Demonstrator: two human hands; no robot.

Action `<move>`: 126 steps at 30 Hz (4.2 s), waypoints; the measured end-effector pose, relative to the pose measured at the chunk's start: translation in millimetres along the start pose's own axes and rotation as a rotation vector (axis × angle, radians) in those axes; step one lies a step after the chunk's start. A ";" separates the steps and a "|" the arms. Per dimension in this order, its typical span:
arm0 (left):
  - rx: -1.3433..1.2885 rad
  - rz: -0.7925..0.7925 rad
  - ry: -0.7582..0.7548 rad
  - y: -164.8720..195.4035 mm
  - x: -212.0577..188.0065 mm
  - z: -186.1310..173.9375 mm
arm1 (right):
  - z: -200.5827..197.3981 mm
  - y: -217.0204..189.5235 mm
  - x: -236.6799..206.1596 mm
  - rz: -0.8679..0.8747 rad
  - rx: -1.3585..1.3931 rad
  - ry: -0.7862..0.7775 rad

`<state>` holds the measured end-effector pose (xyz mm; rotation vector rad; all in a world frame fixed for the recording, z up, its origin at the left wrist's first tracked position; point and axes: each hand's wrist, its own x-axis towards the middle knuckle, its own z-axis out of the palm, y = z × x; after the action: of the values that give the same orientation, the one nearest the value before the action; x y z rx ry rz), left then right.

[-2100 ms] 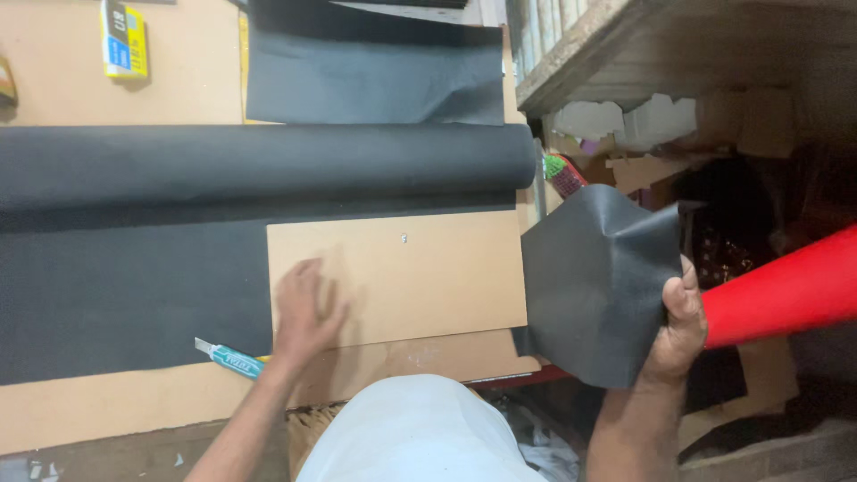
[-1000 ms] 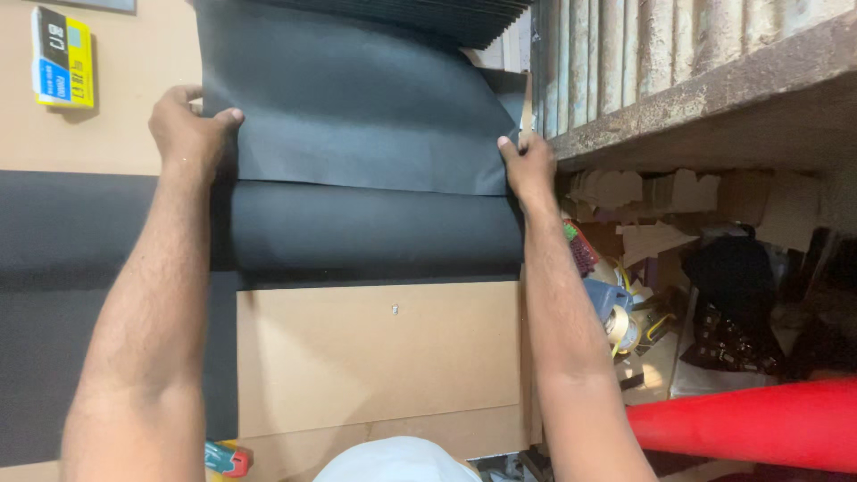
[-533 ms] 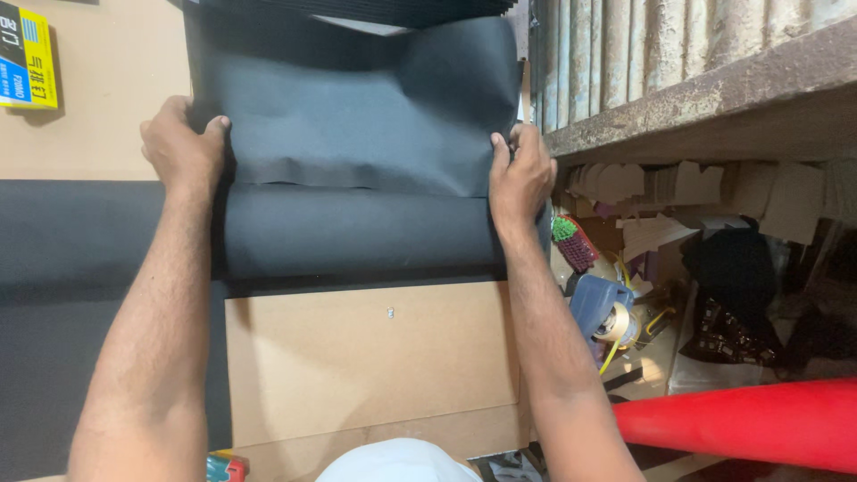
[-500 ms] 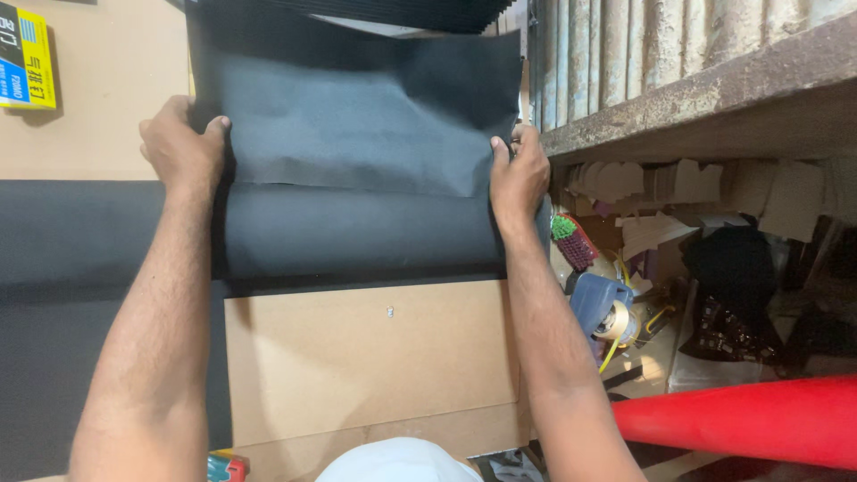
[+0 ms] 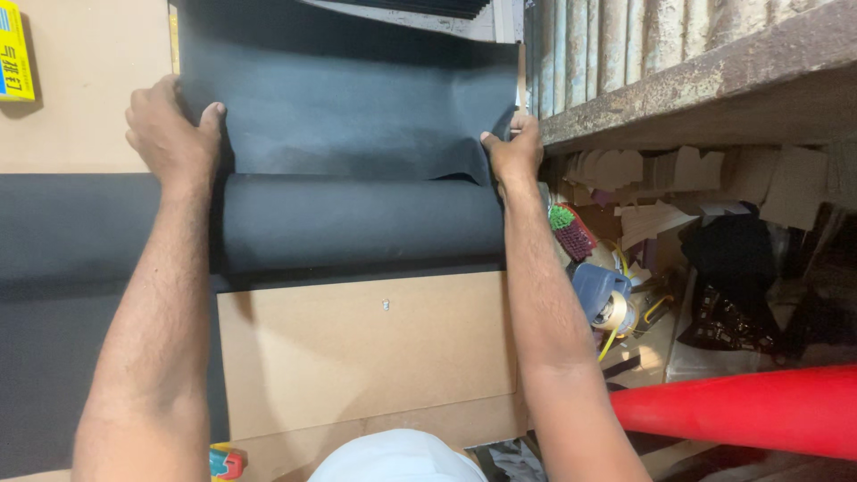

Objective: The person cuts a black sheet of fabric laid on a workbench, using a cardboard piece as a template and a utility knife. They align the template over the fabric, hold it steady with one hand, and slice along its edge with the knife, repositioning the fabric and template between cuts.

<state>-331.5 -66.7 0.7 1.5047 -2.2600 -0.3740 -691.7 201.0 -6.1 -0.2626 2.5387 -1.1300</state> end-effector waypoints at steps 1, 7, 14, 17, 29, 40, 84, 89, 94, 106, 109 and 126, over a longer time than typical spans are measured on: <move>0.013 -0.015 -0.009 0.5 0.5 -0.1 | 1.8 -4.3 -0.1 0.064 0.107 -0.041; 0.022 0.027 0.020 4.6 -0.8 -3.5 | 2.1 -18.0 -5.8 -0.489 -0.060 0.137; 0.049 0.053 0.015 6.1 -1.9 -2.0 | 8.7 -6.8 8.5 -0.355 -0.154 0.115; 0.044 0.054 0.013 7.1 -2.1 -5.1 | 12.9 -11.2 7.8 -0.427 -0.249 0.179; -0.080 0.186 0.086 -40.4 -152.7 -117.5 | -83.3 38.4 -249.5 -0.680 -0.372 0.177; 0.013 0.124 -0.053 -99.4 -398.6 -171.9 | -126.6 237.1 -379.1 -0.101 -0.598 0.026; -0.841 -0.393 -0.351 -598.4 -236.3 -362.8 | 201.7 45.3 -762.4 -0.485 -0.497 -0.009; -0.819 -0.339 -0.310 -573.9 -253.1 -343.1 | 153.7 82.2 -753.4 -0.384 -0.271 0.161; -0.709 -0.231 -0.353 -560.9 -263.3 -333.3 | 159.9 82.2 -736.6 -0.409 -0.247 0.186; 0.164 0.206 -0.450 -573.0 -272.3 -351.3 | 199.4 44.8 -712.3 -0.416 -0.270 0.030; 0.125 0.115 -0.476 -578.5 -281.5 -358.4 | 204.0 41.9 -712.1 -0.418 -0.251 0.033; -0.114 -0.055 -0.491 -596.3 -291.5 -365.3 | 218.3 35.2 -713.3 -0.415 -0.241 0.102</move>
<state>425.0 -28.2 15.5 1.5458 -2.5027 -0.9631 49.3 293.1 2.0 -0.8463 2.7915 -0.9876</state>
